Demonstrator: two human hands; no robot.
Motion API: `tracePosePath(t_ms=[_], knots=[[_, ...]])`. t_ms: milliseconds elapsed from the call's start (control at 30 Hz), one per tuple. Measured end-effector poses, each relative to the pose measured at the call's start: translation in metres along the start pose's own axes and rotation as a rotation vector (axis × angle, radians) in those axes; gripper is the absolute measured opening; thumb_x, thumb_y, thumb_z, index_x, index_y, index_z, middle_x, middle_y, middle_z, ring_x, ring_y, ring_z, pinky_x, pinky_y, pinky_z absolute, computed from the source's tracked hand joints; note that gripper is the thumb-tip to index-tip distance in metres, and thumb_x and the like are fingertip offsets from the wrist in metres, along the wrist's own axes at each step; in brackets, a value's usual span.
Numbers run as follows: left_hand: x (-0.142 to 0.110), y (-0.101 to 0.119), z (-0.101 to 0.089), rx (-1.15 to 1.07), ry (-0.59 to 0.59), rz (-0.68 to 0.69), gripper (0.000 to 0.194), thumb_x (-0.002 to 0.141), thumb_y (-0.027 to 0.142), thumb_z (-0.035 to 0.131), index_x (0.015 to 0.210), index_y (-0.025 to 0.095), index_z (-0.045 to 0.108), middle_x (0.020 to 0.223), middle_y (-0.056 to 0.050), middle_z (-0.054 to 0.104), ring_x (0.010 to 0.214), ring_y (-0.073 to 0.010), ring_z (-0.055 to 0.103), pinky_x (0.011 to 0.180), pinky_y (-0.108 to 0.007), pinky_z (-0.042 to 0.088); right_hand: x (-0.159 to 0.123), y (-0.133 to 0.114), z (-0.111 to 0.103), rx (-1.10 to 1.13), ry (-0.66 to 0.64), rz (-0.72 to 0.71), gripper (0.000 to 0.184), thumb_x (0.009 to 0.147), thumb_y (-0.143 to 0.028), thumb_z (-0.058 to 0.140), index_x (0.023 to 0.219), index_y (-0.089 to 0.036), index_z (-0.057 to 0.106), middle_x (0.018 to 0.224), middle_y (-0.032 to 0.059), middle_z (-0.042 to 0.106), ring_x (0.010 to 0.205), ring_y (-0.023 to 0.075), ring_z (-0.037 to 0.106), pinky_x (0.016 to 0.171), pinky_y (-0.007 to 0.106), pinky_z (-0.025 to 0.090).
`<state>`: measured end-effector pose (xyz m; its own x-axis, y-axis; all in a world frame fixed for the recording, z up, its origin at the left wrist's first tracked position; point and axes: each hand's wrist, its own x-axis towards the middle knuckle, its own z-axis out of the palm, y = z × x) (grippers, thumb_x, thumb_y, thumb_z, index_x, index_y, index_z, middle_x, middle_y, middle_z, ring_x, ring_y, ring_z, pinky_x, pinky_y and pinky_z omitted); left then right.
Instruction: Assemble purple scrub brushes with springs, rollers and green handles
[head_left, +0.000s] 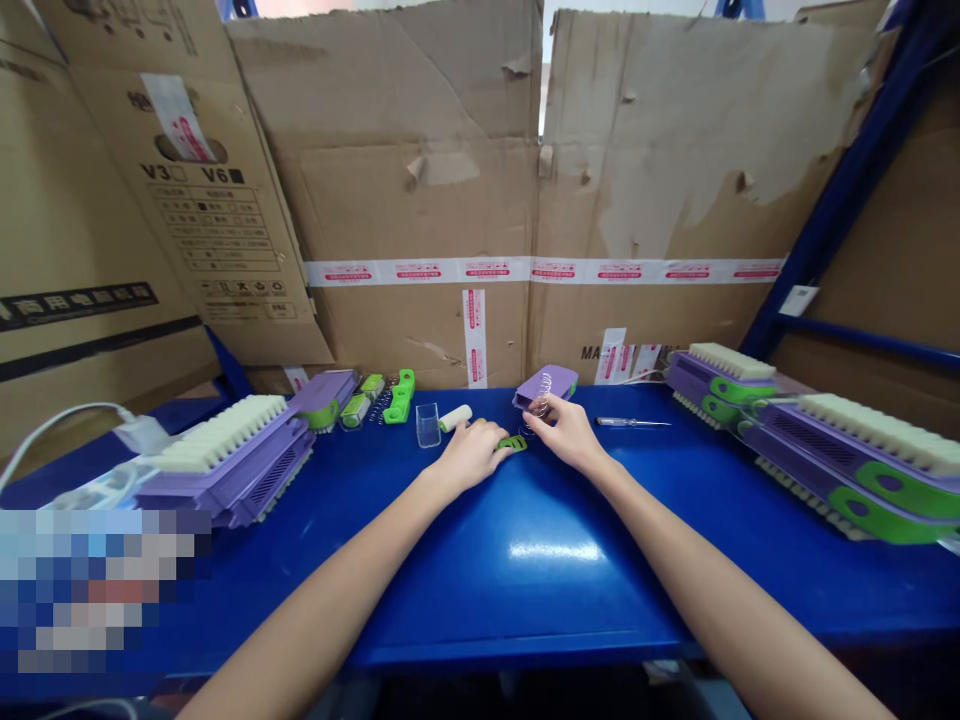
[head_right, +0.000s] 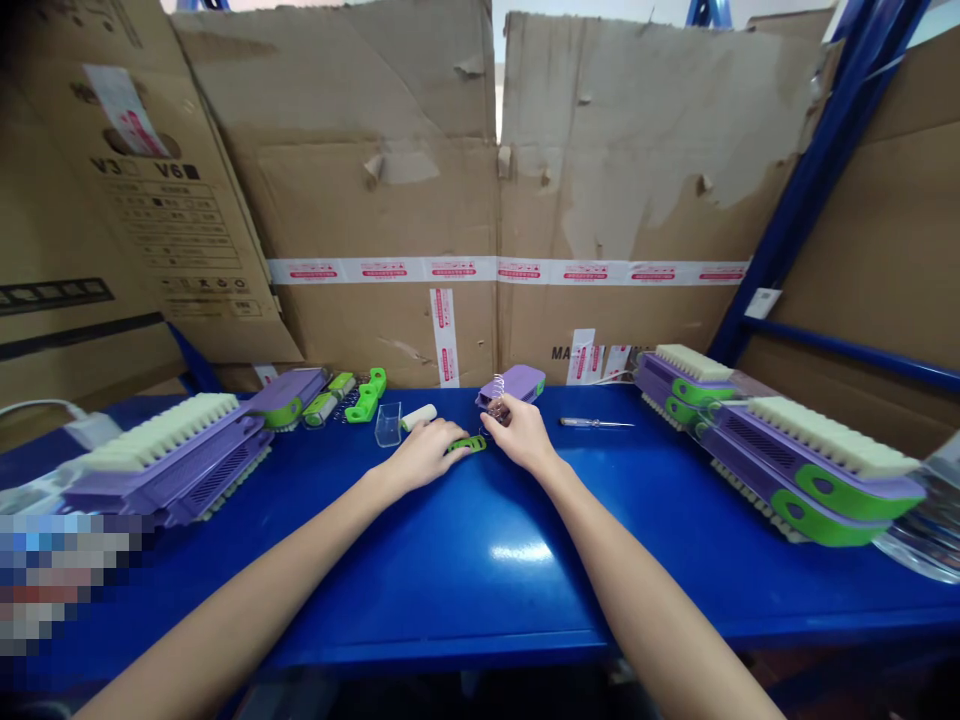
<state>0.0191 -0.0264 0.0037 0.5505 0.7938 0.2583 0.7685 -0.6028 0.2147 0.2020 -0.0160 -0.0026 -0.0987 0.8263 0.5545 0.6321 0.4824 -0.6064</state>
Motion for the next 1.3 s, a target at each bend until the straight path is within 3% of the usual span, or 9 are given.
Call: tracePosePath(t_ms=[100, 233, 333, 500, 700, 800, 900, 1033, 1300], knots=[[0.001, 0.002, -0.001, 0.106, 0.0, 0.014, 0.025, 0.087, 0.023, 0.053, 0.109, 0.016, 0.062, 0.105, -0.012, 0.067, 0.104, -0.0298, 0.06, 0.094, -0.047, 0.04, 0.0, 0.007, 0.001, 0.032, 0.05, 0.007, 0.016, 0.078, -0.033, 0.058, 0.083, -0.019, 0.063, 0.085, 0.0044, 0.07, 0.07, 0.0171, 0.064, 0.068, 0.028, 0.049], [0.007, 0.0, -0.001, 0.031, 0.044, -0.08, 0.036, 0.084, 0.019, 0.054, 0.12, 0.018, 0.055, 0.103, -0.01, 0.068, 0.095, -0.0257, 0.063, 0.083, -0.035, 0.045, 0.0, 0.006, 0.001, 0.116, 0.055, 0.037, 0.02, 0.078, -0.039, 0.059, 0.081, -0.02, 0.061, 0.079, 0.004, 0.069, 0.066, 0.0173, 0.064, 0.065, 0.029, 0.05], [0.014, -0.003, 0.001, -0.142, 0.093, -0.139, 0.035, 0.082, 0.014, 0.052, 0.116, 0.019, 0.057, 0.087, -0.005, 0.069, 0.08, -0.0206, 0.065, 0.069, -0.028, 0.046, 0.0, 0.0, 0.003, 0.381, 0.031, 0.176, 0.028, 0.076, -0.046, 0.06, 0.08, -0.018, 0.058, 0.071, 0.0033, 0.066, 0.056, 0.016, 0.063, 0.053, 0.027, 0.051], [0.026, -0.006, 0.003, -0.626, 0.063, -0.263, 0.014, 0.079, 0.016, 0.055, 0.084, 0.013, 0.067, 0.062, 0.0, 0.063, 0.051, -0.0112, 0.057, 0.052, -0.021, 0.043, 0.003, -0.006, 0.006, 0.712, 0.054, 0.408, 0.034, 0.069, -0.046, 0.07, 0.079, -0.017, 0.054, 0.073, 0.004, 0.065, 0.055, 0.015, 0.065, 0.05, 0.025, 0.053], [0.026, -0.001, 0.007, -0.892, 0.123, -0.255, 0.02, 0.068, 0.017, 0.068, 0.087, 0.011, 0.069, 0.066, -0.003, 0.068, 0.057, -0.0119, 0.061, 0.057, -0.022, 0.047, 0.002, -0.009, 0.008, 0.839, 0.033, 0.482, 0.032, 0.069, -0.04, 0.072, 0.073, -0.017, 0.05, 0.074, 0.0049, 0.066, 0.058, 0.0146, 0.067, 0.054, 0.025, 0.056], [0.024, 0.001, 0.008, -0.906, 0.202, -0.236, 0.014, 0.07, 0.022, 0.068, 0.079, 0.012, 0.069, 0.069, -0.004, 0.07, 0.06, -0.0131, 0.063, 0.06, -0.023, 0.049, 0.0, -0.014, 0.005, 0.87, -0.01, 0.471, 0.03, 0.069, -0.038, 0.072, 0.081, -0.017, 0.055, 0.079, 0.0051, 0.068, 0.061, 0.015, 0.067, 0.056, 0.026, 0.057], [0.021, 0.0, 0.007, -0.933, 0.187, -0.216, 0.013, 0.072, 0.024, 0.066, 0.078, 0.013, 0.07, 0.072, -0.004, 0.071, 0.064, -0.0143, 0.065, 0.063, -0.024, 0.05, -0.002, -0.019, -0.001, 0.843, -0.079, 0.386, 0.046, 0.063, -0.032, 0.075, 0.104, -0.02, 0.059, 0.095, 0.0053, 0.069, 0.067, 0.0151, 0.067, 0.054, 0.025, 0.056], [0.017, -0.004, 0.002, -0.987, 0.106, -0.223, 0.018, 0.069, 0.025, 0.07, 0.082, 0.012, 0.07, 0.075, -0.006, 0.072, 0.067, -0.0156, 0.066, 0.067, -0.027, 0.052, -0.002, -0.021, -0.002, 0.71, -0.221, 0.282, 0.046, 0.057, -0.028, 0.076, 0.1, -0.015, 0.066, 0.073, 0.0036, 0.069, 0.062, 0.015, 0.064, 0.048, 0.023, 0.051], [0.015, -0.006, 0.003, -1.076, 0.199, -0.281, 0.032, 0.063, 0.01, 0.072, 0.094, 0.012, 0.065, 0.077, -0.004, 0.072, 0.072, -0.0152, 0.067, 0.074, -0.029, 0.053, -0.003, -0.016, 0.01, 0.585, -0.049, 0.207, 0.032, 0.065, -0.038, 0.071, 0.086, -0.015, 0.065, 0.079, 0.0048, 0.068, 0.061, 0.0131, 0.061, 0.046, 0.023, 0.051]])
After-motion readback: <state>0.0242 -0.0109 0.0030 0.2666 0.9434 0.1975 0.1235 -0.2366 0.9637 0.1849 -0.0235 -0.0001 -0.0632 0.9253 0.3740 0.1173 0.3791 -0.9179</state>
